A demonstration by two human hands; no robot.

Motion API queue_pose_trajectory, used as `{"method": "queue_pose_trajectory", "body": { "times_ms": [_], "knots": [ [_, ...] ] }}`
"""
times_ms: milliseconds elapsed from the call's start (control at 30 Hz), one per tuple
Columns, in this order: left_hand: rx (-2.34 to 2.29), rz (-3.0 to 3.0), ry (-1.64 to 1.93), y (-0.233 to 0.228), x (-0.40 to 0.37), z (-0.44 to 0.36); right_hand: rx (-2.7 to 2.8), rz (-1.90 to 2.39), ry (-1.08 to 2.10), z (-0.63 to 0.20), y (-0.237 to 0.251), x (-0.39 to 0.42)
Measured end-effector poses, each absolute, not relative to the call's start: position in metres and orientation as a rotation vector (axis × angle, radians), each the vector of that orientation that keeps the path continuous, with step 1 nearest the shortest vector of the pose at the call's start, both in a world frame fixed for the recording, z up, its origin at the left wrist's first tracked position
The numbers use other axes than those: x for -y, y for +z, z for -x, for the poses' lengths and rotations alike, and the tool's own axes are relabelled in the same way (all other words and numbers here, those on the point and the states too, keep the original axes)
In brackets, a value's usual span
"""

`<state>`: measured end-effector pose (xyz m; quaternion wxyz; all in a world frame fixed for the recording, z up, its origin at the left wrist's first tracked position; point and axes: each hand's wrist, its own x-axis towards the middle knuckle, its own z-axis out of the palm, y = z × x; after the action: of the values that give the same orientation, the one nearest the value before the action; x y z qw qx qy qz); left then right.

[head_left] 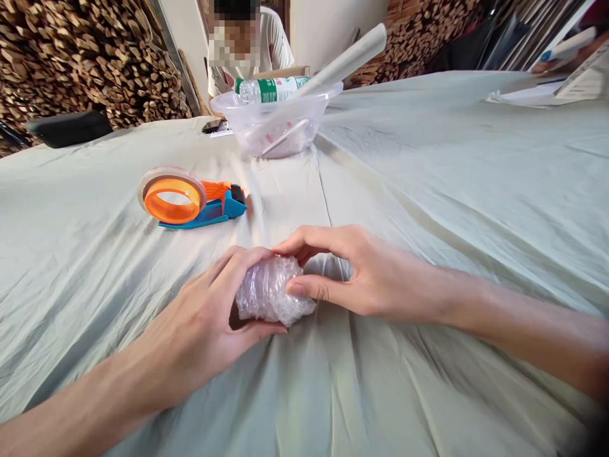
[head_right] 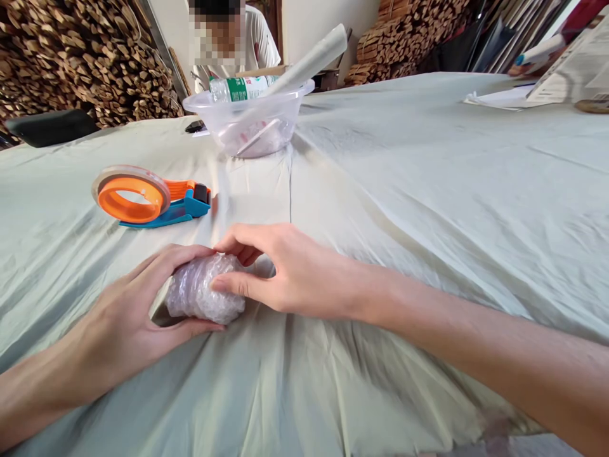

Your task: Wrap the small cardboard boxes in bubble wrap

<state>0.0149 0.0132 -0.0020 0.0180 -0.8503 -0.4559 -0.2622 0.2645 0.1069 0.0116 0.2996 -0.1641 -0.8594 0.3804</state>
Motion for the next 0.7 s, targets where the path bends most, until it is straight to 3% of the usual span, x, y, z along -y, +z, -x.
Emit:
{"method": "queue_pose_trajectory", "body": {
  "times_ms": [167,500,700],
  "knots": [
    [1.188,2.577,-1.027,-0.002,-0.008,-0.014,2.341,0.378,1.013,-0.266,0.017,-0.101],
    [0.941,2.552,-0.866,0.003,-0.007,-0.017,2.352,0.082,0.716,-0.269,0.01,-0.113],
    [1.039,2.513,-1.092,0.003,-0.016,-0.019,2.404,0.205,0.945,-0.272,0.018,-0.115]
  ]
}}
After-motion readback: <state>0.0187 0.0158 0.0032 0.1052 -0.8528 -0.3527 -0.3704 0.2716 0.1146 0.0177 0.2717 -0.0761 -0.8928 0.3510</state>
